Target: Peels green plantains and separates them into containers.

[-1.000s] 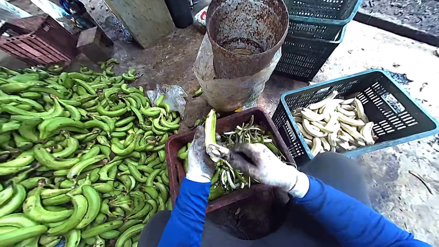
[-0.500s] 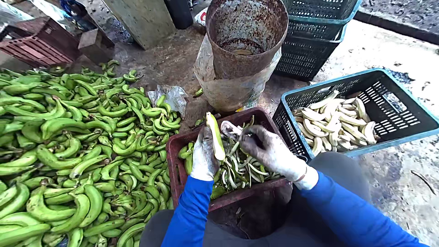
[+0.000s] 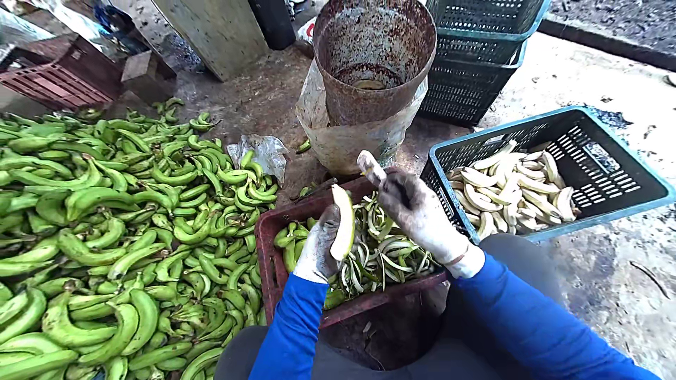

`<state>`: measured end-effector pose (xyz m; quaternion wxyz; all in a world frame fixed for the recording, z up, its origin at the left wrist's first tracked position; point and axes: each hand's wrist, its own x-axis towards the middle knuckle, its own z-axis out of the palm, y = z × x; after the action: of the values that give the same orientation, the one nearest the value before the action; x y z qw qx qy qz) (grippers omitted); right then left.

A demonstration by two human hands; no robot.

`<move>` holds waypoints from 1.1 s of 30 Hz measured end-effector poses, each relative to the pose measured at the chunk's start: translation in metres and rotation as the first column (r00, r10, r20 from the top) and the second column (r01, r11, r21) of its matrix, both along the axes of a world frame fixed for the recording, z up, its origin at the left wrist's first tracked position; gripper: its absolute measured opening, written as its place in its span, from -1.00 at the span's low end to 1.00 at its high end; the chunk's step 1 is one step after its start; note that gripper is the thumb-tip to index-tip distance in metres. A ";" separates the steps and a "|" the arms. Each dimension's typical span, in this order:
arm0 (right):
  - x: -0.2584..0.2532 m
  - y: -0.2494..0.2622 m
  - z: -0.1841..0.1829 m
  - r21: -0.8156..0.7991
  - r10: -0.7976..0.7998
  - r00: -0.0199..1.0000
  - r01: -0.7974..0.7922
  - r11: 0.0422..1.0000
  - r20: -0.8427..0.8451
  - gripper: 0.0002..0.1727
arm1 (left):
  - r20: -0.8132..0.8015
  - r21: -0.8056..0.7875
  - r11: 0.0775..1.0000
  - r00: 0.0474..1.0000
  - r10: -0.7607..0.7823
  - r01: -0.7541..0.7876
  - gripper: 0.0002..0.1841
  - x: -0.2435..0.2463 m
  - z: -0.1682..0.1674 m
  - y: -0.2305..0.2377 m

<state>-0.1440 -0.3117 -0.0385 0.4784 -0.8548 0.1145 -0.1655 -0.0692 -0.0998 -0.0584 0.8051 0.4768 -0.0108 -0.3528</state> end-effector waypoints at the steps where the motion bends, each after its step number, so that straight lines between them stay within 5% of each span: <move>1: -0.008 0.009 -0.004 0.011 0.061 0.998 -0.061 0.998 -0.009 -0.46 | 0.068 0.045 0.991 0.990 0.122 -0.125 -0.58 0.002 0.003 -0.003; 4: -0.031 0.039 -0.019 -0.026 0.245 0.966 -0.248 0.969 -0.079 -0.44 | 0.247 0.119 0.898 0.888 0.387 -0.425 -0.56 0.008 0.001 -0.005; 7: -0.036 0.051 -0.028 -0.083 0.345 0.934 -0.353 0.932 -0.098 -0.43 | 0.248 0.074 0.887 0.870 0.426 -0.456 -0.50 0.005 0.004 -0.003; 11: -0.007 0.026 -0.028 -0.113 0.251 0.967 -0.253 0.961 -0.032 -0.53 | 0.151 0.079 0.991 0.984 0.098 -0.111 -0.61 -0.005 0.020 0.005; 13: 0.013 0.005 -0.025 -0.133 0.147 0.989 -0.146 0.980 -0.001 -0.56 | 0.051 0.024 0.983 0.982 -0.182 0.181 -0.58 -0.001 0.012 0.013; 15: 0.023 -0.012 -0.021 -0.105 0.048 0.999 -0.049 0.993 -0.014 -0.56 | -0.015 -0.044 0.957 0.957 -0.288 0.287 -0.50 0.001 0.003 0.013; 17: 0.021 -0.016 -0.013 -0.057 0.003 1.000 -0.005 0.998 -0.023 -0.54 | 0.007 -0.019 0.987 0.987 -0.158 0.158 -0.40 0.000 0.001 0.008; 22: -0.009 0.023 -0.025 -0.068 0.081 0.996 -0.082 0.994 -0.021 -0.44 | -0.113 -0.091 0.903 0.906 0.409 -0.419 -0.69 0.007 -0.001 -0.004; 26: -0.020 0.043 -0.039 -0.150 0.187 0.981 -0.193 0.970 -0.055 -0.45 | -0.135 -0.105 0.849 0.854 0.503 -0.517 -0.65 0.009 0.000 0.000; 29: -0.011 0.035 -0.039 -0.192 0.226 0.974 -0.219 0.957 0.012 -0.50 | -0.012 -0.031 0.924 0.924 0.381 -0.381 -0.66 0.005 0.008 0.004; 33: 0.006 0.010 -0.027 -0.142 0.301 0.953 -0.294 0.945 0.030 -0.55 | 0.107 0.060 0.989 0.984 -0.144 0.138 -0.68 0.004 0.021 0.022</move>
<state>-0.1384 -0.3020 -0.0660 0.4412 -0.8883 -0.0395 -0.1208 -0.0652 -0.0782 -0.0375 0.7636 0.5145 -0.0803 -0.3819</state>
